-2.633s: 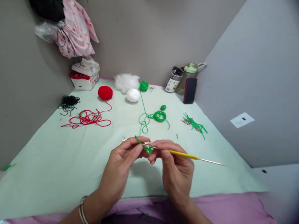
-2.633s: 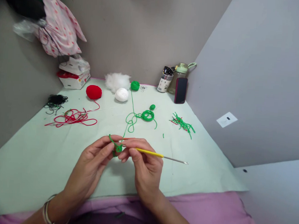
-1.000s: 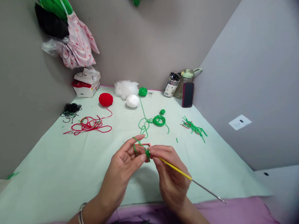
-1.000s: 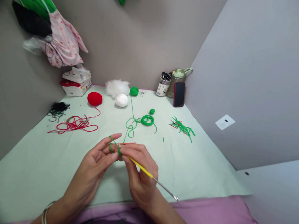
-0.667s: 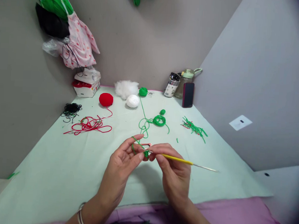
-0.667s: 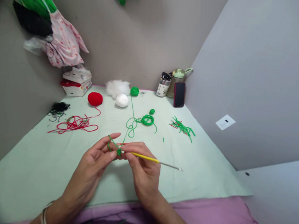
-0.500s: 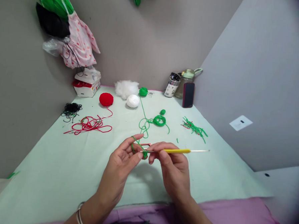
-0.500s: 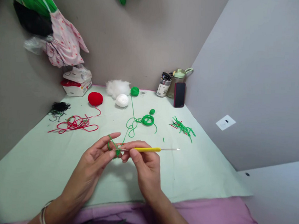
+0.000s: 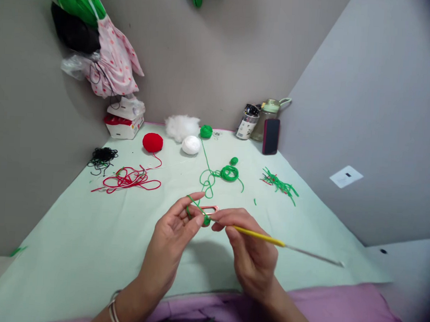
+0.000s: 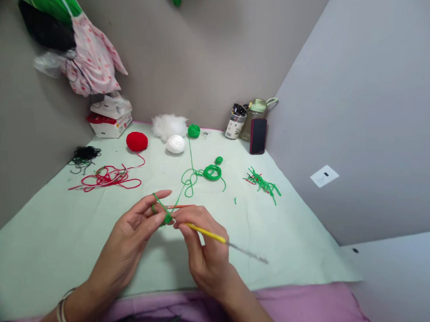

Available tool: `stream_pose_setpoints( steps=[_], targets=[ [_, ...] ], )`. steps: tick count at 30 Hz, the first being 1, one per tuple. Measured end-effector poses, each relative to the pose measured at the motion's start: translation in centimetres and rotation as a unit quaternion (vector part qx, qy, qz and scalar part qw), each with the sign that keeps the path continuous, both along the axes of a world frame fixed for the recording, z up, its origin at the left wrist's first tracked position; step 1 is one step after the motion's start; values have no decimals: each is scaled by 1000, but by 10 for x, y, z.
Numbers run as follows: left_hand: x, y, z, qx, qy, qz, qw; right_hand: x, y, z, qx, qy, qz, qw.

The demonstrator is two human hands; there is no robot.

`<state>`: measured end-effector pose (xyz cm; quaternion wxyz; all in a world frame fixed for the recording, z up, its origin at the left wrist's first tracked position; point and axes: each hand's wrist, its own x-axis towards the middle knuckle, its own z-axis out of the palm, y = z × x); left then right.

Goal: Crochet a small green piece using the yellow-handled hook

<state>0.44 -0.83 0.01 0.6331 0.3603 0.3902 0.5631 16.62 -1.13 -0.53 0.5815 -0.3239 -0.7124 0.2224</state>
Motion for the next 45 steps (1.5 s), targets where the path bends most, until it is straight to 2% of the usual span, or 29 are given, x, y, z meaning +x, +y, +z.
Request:
stream_pose_setpoints(
  steps=[3, 9, 12, 15, 18, 20, 23, 25, 27, 33, 39, 45],
  targets=[
    [1, 1, 0, -1, -1, -2, 1000, -1, -1, 1, 51, -49, -37, 997],
    [2, -1, -2, -2, -5, 6, 1000, -1, -4, -2, 108, -100, -76, 986],
    [5, -4, -2, 0, -29, 16, 999, 1, -5, -8, 154, -188, -112, 963],
    [5, -4, -1, -50, -95, -32, 994, 2, -7, -15, 184, -236, -121, 946],
    [4, -2, 2, -107, -153, -87, 979, 2, -6, -15, 117, -124, -96, 981],
    [2, 0, 4, -104, -157, -79, 979, 2, -3, -11, 31, -11, -61, 998],
    [2, 0, 6, -69, -132, -45, 988, 1, 2, -5, -82, 149, 10, 985],
    [4, -1, 5, -53, -112, -31, 992, -1, 5, -4, -125, 200, 49, 971],
    [6, -2, 2, -45, -91, -34, 994, -4, 7, -4, -136, 193, 58, 970],
    [9, 0, -9, -27, -47, -54, 997, -7, 7, -4, -130, 180, 24, 975],
    [8, 1, -6, -49, -63, -9, 997, -7, 6, -7, -133, 191, 5, 973],
    [10, -2, -4, -34, -82, -24, 996, -13, 3, -8, -110, 174, -18, 978]
  ],
)
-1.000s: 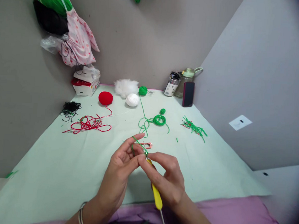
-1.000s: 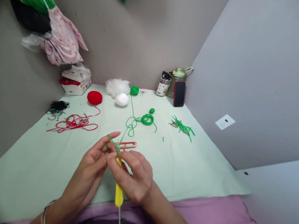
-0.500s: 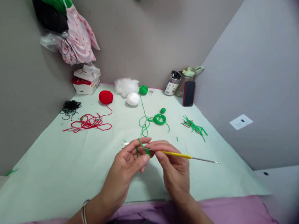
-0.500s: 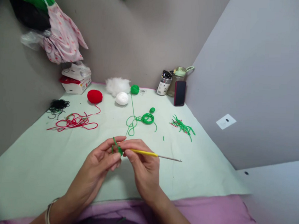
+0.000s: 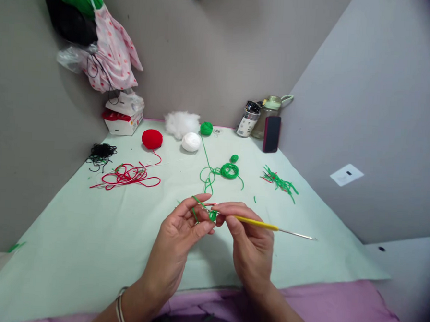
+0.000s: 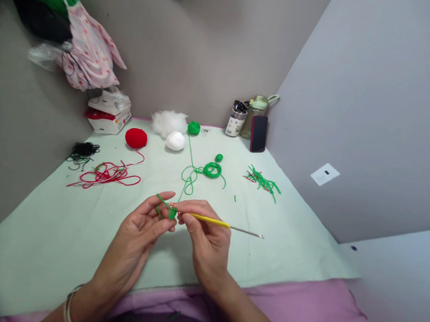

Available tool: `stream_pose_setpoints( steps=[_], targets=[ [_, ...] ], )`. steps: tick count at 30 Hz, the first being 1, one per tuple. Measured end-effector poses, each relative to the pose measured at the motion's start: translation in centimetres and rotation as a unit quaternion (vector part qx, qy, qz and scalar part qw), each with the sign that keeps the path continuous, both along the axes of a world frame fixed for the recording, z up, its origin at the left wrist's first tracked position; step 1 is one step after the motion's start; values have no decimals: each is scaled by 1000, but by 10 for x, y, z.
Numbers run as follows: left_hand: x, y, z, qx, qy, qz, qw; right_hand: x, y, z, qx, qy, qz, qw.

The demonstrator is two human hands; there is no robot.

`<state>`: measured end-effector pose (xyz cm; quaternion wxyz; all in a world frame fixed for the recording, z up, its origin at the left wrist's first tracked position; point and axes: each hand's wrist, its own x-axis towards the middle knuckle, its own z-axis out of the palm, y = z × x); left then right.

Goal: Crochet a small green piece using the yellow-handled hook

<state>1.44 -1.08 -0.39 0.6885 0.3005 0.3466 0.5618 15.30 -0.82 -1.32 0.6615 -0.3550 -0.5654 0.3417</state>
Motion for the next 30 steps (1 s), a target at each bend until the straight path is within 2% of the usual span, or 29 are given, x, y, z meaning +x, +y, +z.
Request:
stream_pose_setpoints(
  steps=[11, 19, 21, 23, 24, 25, 27, 30],
  targets=[
    [-1, -2, 4, -11, -28, -34, 999, -1, -6, -3, 118, -130, -35, 984],
    [1, 0, 0, -22, 5, 14, 1000, 1, -3, -1, 88, -131, -30, 987],
    [1, 0, -1, -38, -11, 18, 999, 1, -1, -5, 120, -193, -55, 972],
    [1, 0, -2, -66, -51, -3, 997, 2, -1, -11, 189, -273, -99, 938],
    [0, 0, -2, -81, -73, -19, 994, 2, -1, -13, 215, -295, -117, 924],
    [-1, 1, -2, -93, -92, -34, 991, 3, -1, -15, 225, -293, -125, 921],
    [-4, 4, -1, -103, -113, -46, 987, 7, -1, -13, 169, -237, -108, 951],
    [-9, 8, 3, -105, -112, -34, 988, 13, 0, -2, 44, -87, -33, 995]
  ],
)
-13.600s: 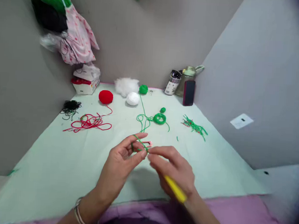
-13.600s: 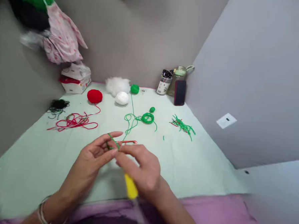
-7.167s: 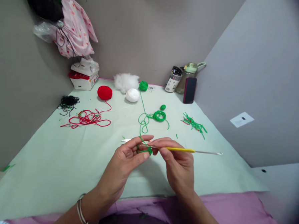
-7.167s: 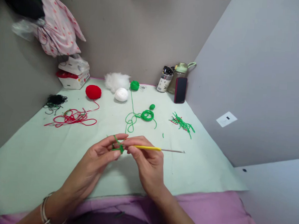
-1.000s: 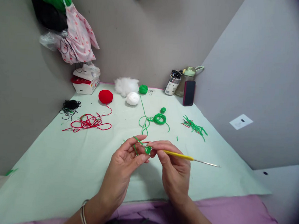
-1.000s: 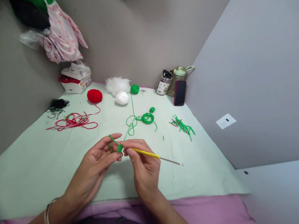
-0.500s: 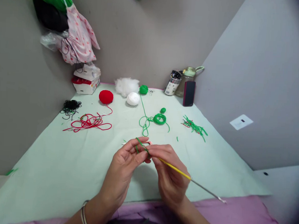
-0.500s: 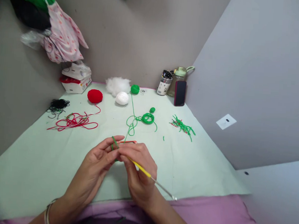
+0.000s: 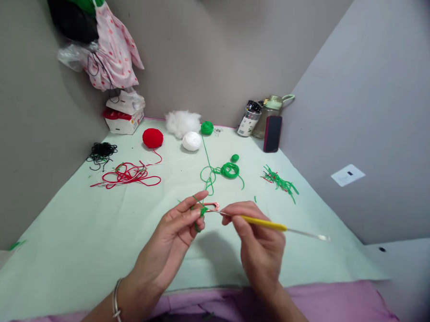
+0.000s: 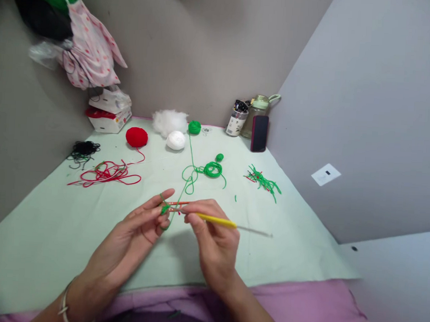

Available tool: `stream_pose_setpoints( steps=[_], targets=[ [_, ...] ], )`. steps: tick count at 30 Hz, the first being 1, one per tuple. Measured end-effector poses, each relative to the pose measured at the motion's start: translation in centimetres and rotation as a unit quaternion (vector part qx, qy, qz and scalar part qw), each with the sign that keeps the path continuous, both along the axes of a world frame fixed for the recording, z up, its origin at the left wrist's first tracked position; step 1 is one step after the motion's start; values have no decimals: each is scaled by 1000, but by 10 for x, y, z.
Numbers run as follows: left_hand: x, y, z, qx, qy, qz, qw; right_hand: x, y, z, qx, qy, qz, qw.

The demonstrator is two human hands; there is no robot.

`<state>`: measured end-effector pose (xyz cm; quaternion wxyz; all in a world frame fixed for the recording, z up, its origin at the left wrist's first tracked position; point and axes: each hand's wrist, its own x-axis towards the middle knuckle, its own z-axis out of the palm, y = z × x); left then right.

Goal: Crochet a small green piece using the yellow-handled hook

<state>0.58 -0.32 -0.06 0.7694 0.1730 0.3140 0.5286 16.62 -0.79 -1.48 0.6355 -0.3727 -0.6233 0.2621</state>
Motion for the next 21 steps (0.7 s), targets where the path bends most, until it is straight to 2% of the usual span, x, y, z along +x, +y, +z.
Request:
stream_pose_setpoints(
  steps=[3, 6, 10, 14, 18, 21],
  targets=[
    [-1, -1, 2, 18, 20, 5, 1000, 2, 2, 9, -79, 120, 66, 987],
    [2, -5, 1, 49, 53, 1, 997, -2, 5, 11, -137, 163, 113, 970],
    [4, -7, 1, 67, 90, 4, 994, -6, 9, 6, -194, 210, 123, 950],
    [3, -5, 1, 69, 108, 2, 992, -4, 11, 5, -164, 199, 126, 958],
    [4, -4, 1, 91, 119, -9, 989, -4, 10, 6, -111, 117, 144, 976],
    [3, -3, 3, 93, 136, -12, 986, -5, 9, 5, -96, 97, 121, 983]
  ],
)
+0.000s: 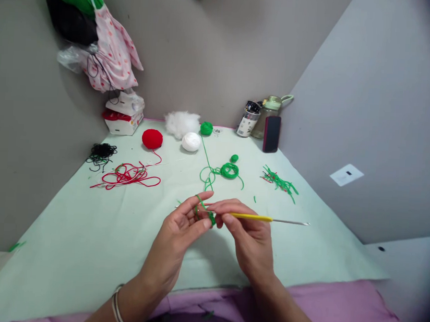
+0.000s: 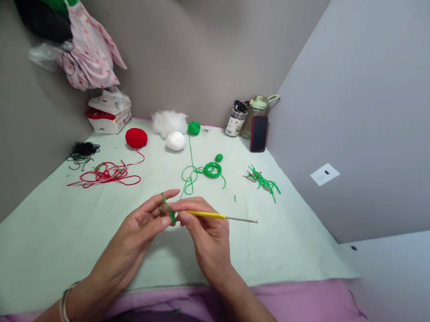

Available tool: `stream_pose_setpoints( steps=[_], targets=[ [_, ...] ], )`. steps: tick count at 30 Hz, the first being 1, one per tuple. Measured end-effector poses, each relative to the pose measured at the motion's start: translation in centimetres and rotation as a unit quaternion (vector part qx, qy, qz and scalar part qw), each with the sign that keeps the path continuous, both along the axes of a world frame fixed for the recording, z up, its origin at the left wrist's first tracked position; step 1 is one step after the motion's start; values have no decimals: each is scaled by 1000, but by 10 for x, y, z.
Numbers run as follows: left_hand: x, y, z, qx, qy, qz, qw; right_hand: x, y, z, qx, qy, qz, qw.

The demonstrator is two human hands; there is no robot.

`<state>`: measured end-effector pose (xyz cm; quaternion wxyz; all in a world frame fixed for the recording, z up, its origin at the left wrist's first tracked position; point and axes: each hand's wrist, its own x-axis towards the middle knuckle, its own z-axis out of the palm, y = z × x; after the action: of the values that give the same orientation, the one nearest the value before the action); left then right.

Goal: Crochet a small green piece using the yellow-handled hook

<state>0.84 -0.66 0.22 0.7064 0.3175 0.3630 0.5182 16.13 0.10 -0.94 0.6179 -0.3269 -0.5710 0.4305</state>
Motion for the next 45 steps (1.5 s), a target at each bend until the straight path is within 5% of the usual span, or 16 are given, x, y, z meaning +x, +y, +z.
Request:
stream_pose_setpoints(
  steps=[8, 11, 14, 17, 21, 24, 30, 36, 41, 45],
  targets=[
    [-7, 2, 4, -6, 25, 3, 1000, 6, 3, 2, -47, 41, 13, 998],
    [-5, 1, 1, 9, 30, 22, 999, 8, -4, 2, 46, -72, -42, 995],
    [-1, 0, -1, 6, 8, 41, 999, 9, -11, -3, 171, -232, -102, 952],
    [1, 0, -2, -45, -54, 8, 998, 9, -14, -6, 218, -300, -128, 920],
    [-1, 2, -1, -93, -91, -13, 991, 7, -9, 0, 152, -182, -129, 963],
    [-1, 2, -1, -59, -64, 5, 996, 5, -4, 5, 84, -69, -72, 991],
    [4, -4, -3, 4, -7, 11, 1000, -3, -6, 3, 97, -102, -82, 987],
    [4, 1, -4, -71, -96, -1, 993, 1, -12, -3, 207, -253, -153, 933],
    [-1, 5, -1, -92, -108, 3, 990, 9, -4, 2, 66, -60, -94, 992],
    [0, 1, -1, -26, -40, 18, 999, 6, -2, 5, 47, -46, -28, 997]
  ],
)
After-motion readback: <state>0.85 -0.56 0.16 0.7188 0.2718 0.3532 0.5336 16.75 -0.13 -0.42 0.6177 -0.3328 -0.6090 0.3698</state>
